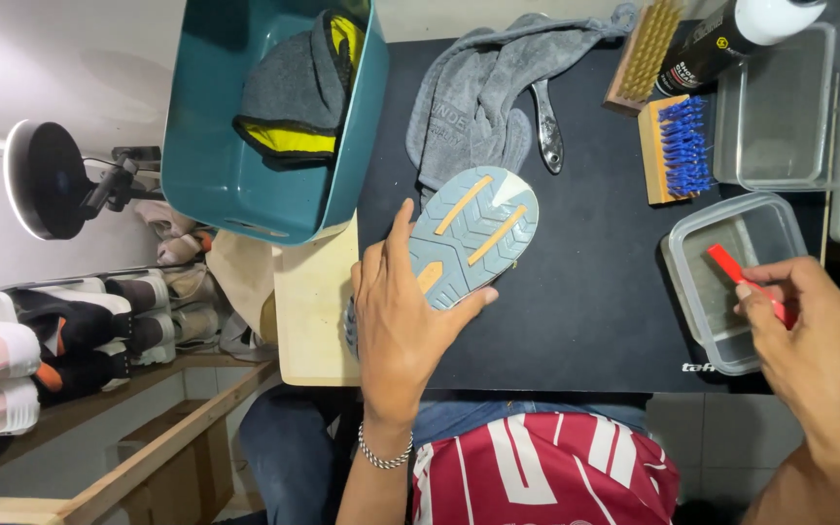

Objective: The person cleans the sole of a sneaker using a red brush, scrubbing the treads and grooves. After brushing, they wipe the sole with a gray cloth to remove residue and dry the surface.

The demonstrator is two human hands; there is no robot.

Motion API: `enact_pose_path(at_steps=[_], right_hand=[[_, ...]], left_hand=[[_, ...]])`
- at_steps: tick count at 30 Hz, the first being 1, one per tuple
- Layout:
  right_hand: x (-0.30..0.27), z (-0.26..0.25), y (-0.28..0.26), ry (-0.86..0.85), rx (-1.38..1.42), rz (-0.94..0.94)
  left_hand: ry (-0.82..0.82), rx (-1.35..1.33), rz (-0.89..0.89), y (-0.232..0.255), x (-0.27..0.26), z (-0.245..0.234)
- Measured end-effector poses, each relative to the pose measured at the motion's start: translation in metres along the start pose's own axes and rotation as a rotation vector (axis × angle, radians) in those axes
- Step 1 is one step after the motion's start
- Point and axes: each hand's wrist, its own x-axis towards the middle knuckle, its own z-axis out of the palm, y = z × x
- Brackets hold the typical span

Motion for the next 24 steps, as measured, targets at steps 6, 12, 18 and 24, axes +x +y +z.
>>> enact_pose_path(at_steps=[6, 12, 18, 24], right_hand=[[-0.003, 0.017, 0.034, 0.115, 0.485, -0.101], [-0.023, 0.016, -0.001, 0.148, 0.167, -0.281], [-0.038, 0.011, -0.072, 0.324, 0.013, -0.732], [-0.033, 0.027, -0.081, 0.393, -0.013, -1.028]], left_hand=[[0.267, 0.069, 0.367, -0.002, -0.022, 0.012], [0.136, 0.11, 0.541, -0.003, -0.039, 0.019], [0.256, 0.231, 0.59, -0.003, -0.053, 0.032], [0.328, 0.224, 0.619, -0.001, -0.052, 0.033]])
